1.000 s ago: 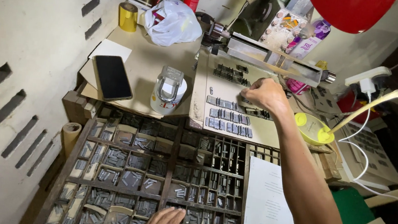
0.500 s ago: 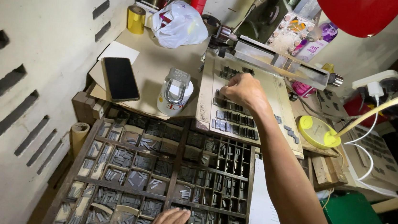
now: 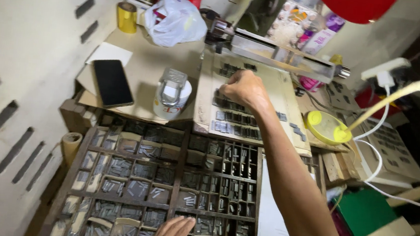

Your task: The person picks small metal blocks from a compartmentalized tray and places them onto a flat surface, arranging them in rows. The person repeatedly selects blocks, sometimes holding two at once, and positions them on the surface.

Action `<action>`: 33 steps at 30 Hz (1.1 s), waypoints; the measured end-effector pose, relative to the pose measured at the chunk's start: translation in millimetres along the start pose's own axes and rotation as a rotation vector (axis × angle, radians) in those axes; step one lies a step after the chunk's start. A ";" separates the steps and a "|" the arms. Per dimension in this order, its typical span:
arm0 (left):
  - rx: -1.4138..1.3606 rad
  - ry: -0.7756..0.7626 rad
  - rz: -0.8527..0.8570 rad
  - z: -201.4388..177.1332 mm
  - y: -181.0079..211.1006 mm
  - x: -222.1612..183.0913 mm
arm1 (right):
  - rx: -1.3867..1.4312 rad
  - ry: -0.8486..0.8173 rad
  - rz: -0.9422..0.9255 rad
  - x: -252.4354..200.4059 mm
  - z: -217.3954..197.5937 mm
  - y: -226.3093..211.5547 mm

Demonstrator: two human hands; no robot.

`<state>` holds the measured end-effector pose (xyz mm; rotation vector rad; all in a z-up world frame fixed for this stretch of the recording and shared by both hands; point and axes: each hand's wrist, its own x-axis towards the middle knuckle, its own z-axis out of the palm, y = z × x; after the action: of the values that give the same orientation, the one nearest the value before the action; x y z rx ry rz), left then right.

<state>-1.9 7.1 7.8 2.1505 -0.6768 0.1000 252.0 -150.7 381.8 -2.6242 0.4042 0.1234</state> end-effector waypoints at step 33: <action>0.078 -0.102 -0.024 8.9 -8.6 3.4 | 0.033 0.087 -0.268 -26.4 -8.9 19.2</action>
<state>3.8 3.1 -2.9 2.2499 -0.7153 0.0041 221.1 -164.2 385.3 -2.6289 0.0803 -0.0853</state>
